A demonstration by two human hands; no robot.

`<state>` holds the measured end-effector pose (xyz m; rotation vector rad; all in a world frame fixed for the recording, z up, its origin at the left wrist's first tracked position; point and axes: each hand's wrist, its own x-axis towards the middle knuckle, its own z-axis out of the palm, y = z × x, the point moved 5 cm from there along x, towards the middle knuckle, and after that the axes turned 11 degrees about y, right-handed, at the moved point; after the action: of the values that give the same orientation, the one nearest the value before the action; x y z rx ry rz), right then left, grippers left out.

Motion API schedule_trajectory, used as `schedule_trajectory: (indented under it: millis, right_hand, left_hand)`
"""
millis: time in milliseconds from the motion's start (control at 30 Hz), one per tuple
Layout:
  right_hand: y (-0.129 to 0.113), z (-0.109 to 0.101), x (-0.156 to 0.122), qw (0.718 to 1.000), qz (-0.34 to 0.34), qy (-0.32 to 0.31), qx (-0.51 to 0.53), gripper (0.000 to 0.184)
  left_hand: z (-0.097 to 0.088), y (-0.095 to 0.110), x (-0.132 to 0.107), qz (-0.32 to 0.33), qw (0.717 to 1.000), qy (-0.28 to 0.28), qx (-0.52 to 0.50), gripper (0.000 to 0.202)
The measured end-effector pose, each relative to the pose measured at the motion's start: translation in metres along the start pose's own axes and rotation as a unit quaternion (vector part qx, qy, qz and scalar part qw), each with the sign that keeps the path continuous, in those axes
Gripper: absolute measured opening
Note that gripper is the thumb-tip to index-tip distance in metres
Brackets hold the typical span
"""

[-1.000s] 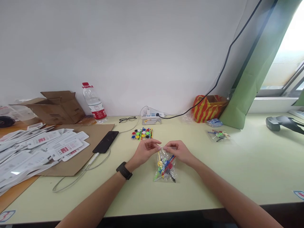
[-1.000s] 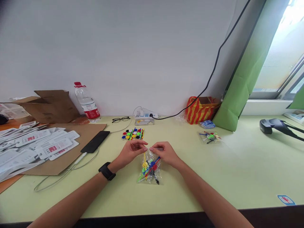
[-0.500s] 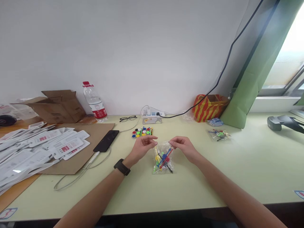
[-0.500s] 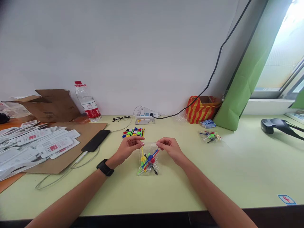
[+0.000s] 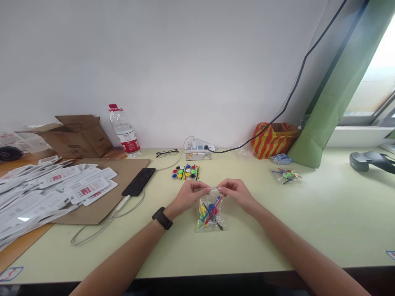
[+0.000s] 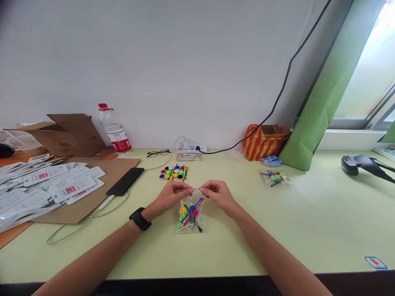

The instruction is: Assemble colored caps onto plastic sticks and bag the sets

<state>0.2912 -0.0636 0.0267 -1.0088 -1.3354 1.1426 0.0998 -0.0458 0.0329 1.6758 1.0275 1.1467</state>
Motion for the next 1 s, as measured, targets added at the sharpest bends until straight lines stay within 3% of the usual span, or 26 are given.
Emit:
schedule_trajectory:
  millis: [167, 300, 533, 700, 1000]
  right_hand:
    - [-0.001, 0.009, -0.002, 0.999, 0.004, -0.037, -0.007, 0.032]
    - [0.001, 0.005, -0.001, 0.999, 0.002, -0.024, -0.031, 0.034]
    - [0.001, -0.009, 0.002, 0.999, -0.001, 0.002, -0.045, 0.034]
    - [0.0, -0.009, 0.001, 0.999, -0.008, -0.019, -0.037, 0.034]
    - [-0.001, -0.015, 0.005, 1.0, -0.013, 0.003, -0.024, 0.035]
  left_hand:
    - [0.006, 0.002, -0.004, -0.005, 0.999, -0.03, -0.019, 0.027]
    - [0.006, 0.001, -0.005, -0.027, 0.999, -0.034, -0.03, 0.027]
    - [-0.011, -0.004, 0.003, -0.037, 0.999, -0.004, -0.036, 0.024]
    - [-0.012, -0.006, 0.004, -0.033, 0.998, -0.011, -0.049, 0.024]
    - [-0.014, -0.004, 0.006, -0.045, 0.995, -0.033, -0.083, 0.026]
